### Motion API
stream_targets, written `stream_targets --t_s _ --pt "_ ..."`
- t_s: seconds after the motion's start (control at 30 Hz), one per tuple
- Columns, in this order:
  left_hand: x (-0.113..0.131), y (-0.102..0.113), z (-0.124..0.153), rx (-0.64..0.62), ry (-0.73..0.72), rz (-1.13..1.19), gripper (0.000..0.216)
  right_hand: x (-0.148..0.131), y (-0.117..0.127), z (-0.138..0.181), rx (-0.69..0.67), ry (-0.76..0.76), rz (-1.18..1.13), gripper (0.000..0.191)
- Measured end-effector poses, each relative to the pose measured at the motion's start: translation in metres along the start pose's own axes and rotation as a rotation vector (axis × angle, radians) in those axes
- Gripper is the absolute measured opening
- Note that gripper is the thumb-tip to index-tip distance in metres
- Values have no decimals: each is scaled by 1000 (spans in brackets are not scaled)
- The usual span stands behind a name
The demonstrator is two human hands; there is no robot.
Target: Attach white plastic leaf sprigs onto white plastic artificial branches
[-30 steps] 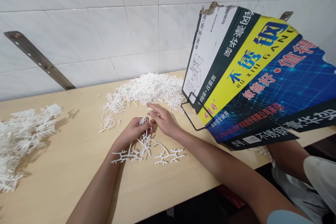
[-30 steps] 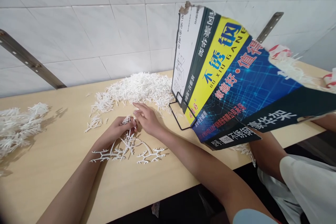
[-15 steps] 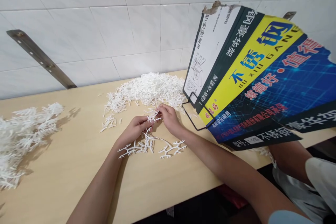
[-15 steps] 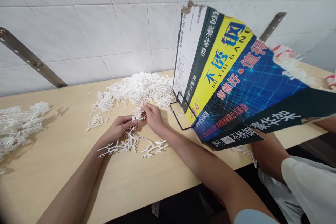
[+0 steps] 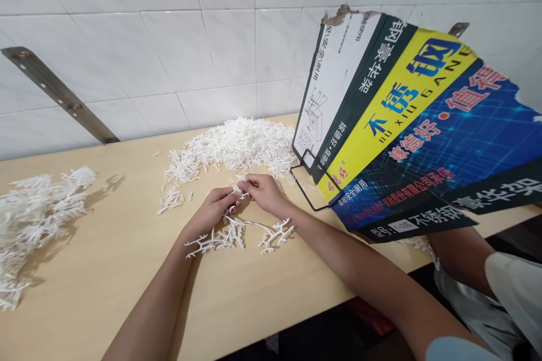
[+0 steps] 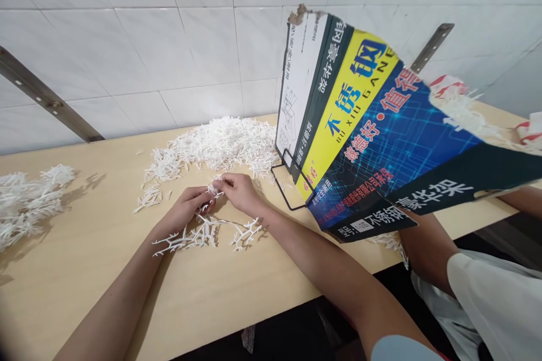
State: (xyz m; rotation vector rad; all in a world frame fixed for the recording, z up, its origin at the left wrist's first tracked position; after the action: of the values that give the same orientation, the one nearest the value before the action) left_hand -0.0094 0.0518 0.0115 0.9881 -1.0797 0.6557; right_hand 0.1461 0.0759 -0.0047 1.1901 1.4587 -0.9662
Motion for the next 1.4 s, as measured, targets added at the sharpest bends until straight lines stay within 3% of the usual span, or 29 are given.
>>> stream_targets --t_s 0.2,0.3,0.5,0.63,0.77,0.83,0.93,1.1,1.17,1.3,1.4 --pt "-2 2 -8 -16 -17 -159 36 10 3 -1 151 -128 -167 39" --pt "-3 3 -9 -10 -31 -155 33 11 2 -2 173 -178 -241 38" --pt "-6 5 -1 -41 -7 -133 32 14 13 -8 356 -211 -453 35" --pt "-8 6 -3 17 3 -120 31 4 8 -9 176 -64 -325 20" --pt "-4 5 -4 60 13 -70 34 -7 1 -4 -44 -1 -226 28" --pt "-2 4 -3 74 6 -64 35 -7 -1 -2 -71 -9 -110 34" --pt "-2 3 -3 44 6 -88 30 0 4 -5 48 -69 -110 41" --pt "-6 3 0 -18 25 -83 33 11 15 -10 288 -115 -329 46" --pt "-6 3 1 -3 17 -91 32 7 14 -10 234 -87 -264 44" --pt "-6 4 0 51 24 -45 38 -15 3 -2 -84 48 -95 34" --pt "-7 3 -2 30 30 -31 45 -25 -2 2 -232 75 -63 36"
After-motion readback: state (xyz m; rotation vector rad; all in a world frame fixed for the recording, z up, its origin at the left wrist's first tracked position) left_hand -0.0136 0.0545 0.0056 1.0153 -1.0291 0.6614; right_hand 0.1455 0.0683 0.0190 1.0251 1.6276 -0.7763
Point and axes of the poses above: each hand's wrist, its own z-axis away from the middle knuckle, its own y-axis out of the back of the hand, x = y × z, the point moved 4 cm from there along -z, towards the middle knuckle, and after that the axes turned 10 degrees about -z, right-handed, at the moved point
